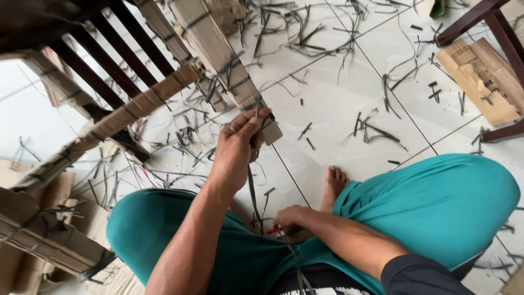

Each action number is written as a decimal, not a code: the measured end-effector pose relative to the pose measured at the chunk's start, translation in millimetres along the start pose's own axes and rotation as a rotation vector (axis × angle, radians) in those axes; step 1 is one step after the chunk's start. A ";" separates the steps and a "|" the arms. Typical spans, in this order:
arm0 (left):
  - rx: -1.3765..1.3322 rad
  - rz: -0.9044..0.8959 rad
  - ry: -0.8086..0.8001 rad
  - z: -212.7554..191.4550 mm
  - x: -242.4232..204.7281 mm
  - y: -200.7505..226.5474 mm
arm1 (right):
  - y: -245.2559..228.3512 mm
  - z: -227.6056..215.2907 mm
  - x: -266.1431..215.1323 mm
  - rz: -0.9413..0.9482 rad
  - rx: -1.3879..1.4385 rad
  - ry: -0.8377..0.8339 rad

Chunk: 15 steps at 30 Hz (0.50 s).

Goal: Tying and cutting plastic strips to secure cardboard wrapping on a chair frame

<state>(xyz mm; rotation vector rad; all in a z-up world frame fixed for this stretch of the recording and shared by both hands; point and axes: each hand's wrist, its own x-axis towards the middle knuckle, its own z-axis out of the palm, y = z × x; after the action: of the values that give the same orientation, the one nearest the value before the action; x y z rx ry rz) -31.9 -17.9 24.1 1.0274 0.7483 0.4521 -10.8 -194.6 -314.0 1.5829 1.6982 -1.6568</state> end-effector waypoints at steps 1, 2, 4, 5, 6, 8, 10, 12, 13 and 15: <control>0.008 0.018 -0.003 -1.5 -1.0 2.6 | 28.3 31.2 36.1 -0.003 -0.010 0.017; 0.090 -0.030 -0.015 -2.9 -2.1 5.3 | 53.0 57.2 72.8 -0.077 -0.096 -0.040; 0.185 -0.059 -0.017 -3.8 -3.9 10.3 | 57.9 55.6 94.9 -0.159 -0.198 -0.082; 0.291 -0.048 0.024 -3.2 -5.0 11.3 | 43.7 42.0 71.7 -0.108 -0.179 -0.134; 0.397 -0.037 0.067 -2.7 -5.6 11.8 | 30.0 29.0 48.7 -0.057 -0.159 -0.186; 0.498 -0.002 0.087 -1.8 -5.3 13.2 | 3.2 -9.7 -3.5 -0.022 -0.201 -0.187; 0.594 0.028 0.107 -5.6 -4.8 8.0 | -7.1 -30.7 -35.6 0.018 -0.239 -0.191; 0.925 0.264 0.193 -13.4 2.1 -2.0 | 4.1 -45.7 -44.2 0.015 -0.172 -0.067; 0.923 0.276 0.196 -15.6 3.2 -4.9 | 6.5 -56.0 -51.9 0.019 -0.181 -0.059; 1.046 0.465 0.197 -19.5 5.9 -11.6 | 11.8 -76.1 -68.2 0.000 -0.139 0.118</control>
<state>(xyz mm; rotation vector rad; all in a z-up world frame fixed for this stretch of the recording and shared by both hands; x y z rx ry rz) -42.5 -7.7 5.8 2.1873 0.9404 0.5715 58.2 -167.0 -242.8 1.6429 1.8278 -1.4360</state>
